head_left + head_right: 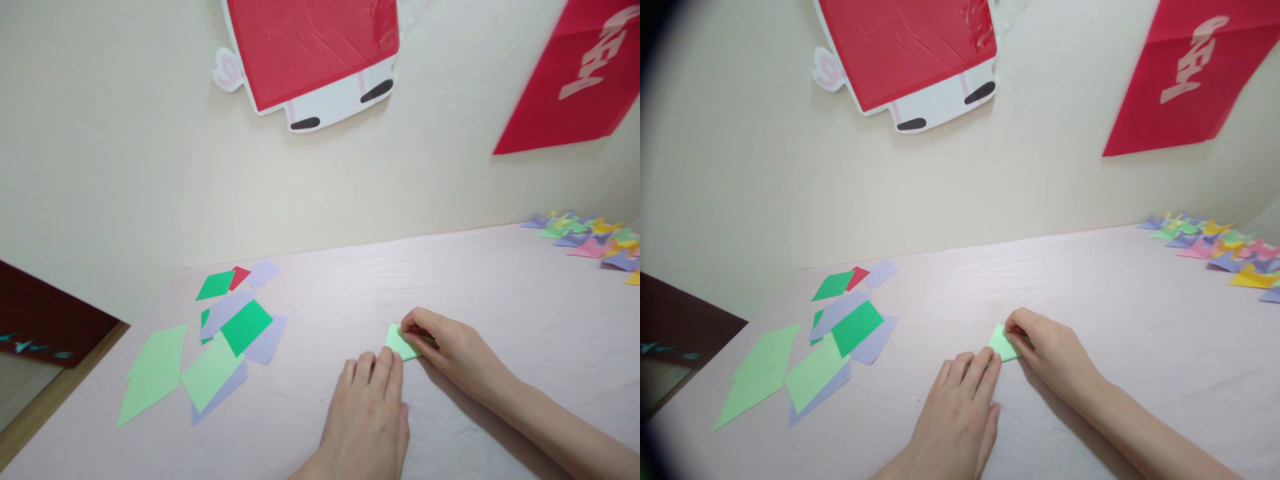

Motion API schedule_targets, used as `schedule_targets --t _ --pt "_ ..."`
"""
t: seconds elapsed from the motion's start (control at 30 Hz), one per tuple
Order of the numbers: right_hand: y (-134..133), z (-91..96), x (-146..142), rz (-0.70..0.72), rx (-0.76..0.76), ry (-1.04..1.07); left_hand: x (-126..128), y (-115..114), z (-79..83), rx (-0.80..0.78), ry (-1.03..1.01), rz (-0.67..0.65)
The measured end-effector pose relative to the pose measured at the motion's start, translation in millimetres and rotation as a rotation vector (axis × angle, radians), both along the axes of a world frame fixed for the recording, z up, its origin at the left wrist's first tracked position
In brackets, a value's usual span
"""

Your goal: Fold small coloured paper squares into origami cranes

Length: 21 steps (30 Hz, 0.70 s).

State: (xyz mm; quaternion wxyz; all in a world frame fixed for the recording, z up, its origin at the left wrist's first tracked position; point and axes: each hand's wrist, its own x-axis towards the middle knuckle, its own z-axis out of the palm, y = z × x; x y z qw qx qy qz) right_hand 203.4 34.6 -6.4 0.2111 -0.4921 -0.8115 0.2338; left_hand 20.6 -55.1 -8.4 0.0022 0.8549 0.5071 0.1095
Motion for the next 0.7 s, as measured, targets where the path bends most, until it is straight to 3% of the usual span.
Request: schedule_targets --t 0.7 --pt "-1.1 -3.8 0.1 0.055 0.082 -0.034 3.4 1.4 9.0 -0.033 0.069 -0.005"
